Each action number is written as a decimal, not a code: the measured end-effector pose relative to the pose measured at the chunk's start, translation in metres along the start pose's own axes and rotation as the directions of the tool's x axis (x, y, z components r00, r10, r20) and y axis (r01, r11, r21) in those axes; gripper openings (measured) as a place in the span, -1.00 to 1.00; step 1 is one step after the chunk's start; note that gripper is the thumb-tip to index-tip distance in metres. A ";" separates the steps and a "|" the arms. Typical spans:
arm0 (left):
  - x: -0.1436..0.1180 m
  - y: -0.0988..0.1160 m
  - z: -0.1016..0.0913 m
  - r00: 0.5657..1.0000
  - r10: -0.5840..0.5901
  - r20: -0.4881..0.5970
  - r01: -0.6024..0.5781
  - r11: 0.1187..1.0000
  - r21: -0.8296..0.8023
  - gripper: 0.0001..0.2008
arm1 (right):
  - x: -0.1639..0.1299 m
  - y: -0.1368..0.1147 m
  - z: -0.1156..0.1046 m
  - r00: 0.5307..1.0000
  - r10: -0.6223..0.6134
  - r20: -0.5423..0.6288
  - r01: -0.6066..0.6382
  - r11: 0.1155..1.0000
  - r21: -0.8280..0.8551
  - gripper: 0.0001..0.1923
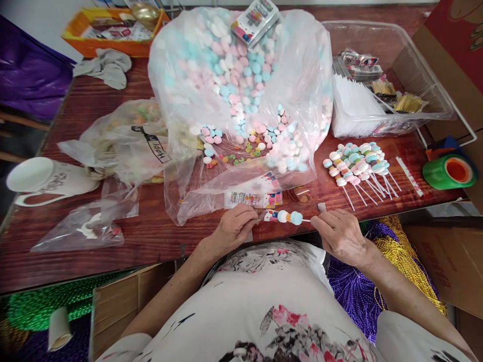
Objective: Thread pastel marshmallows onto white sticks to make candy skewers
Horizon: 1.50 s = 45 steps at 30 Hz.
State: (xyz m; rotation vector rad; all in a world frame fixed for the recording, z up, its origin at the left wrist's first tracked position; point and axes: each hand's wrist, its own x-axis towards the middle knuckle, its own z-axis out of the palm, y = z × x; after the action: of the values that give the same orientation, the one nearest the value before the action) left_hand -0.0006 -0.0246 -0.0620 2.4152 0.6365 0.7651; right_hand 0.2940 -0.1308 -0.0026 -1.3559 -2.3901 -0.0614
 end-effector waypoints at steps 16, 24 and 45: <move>0.011 0.000 0.006 0.983 -0.069 0.173 0.040 0.985 0.168 -0.87 | -0.002 -0.006 0.020 0.987 0.015 -0.162 -0.003 0.998 0.069 -0.81; 0.016 0.008 -0.003 0.951 -0.179 0.253 0.142 0.977 0.159 -0.89 | 0.019 -0.008 -0.006 0.955 -0.240 -0.175 0.225 0.969 -0.104 -0.81; 0.036 0.026 -0.007 0.856 -0.388 0.342 0.300 0.911 0.282 -0.97 | 0.054 -0.028 0.002 0.988 -0.048 0.147 0.060 0.996 -0.072 -0.77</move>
State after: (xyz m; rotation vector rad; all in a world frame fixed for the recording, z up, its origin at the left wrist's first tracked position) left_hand 0.0286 -0.0218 -0.0279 2.4423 0.9924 0.0541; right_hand 0.2450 -0.1009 0.0188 -1.3727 -2.5700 -0.0717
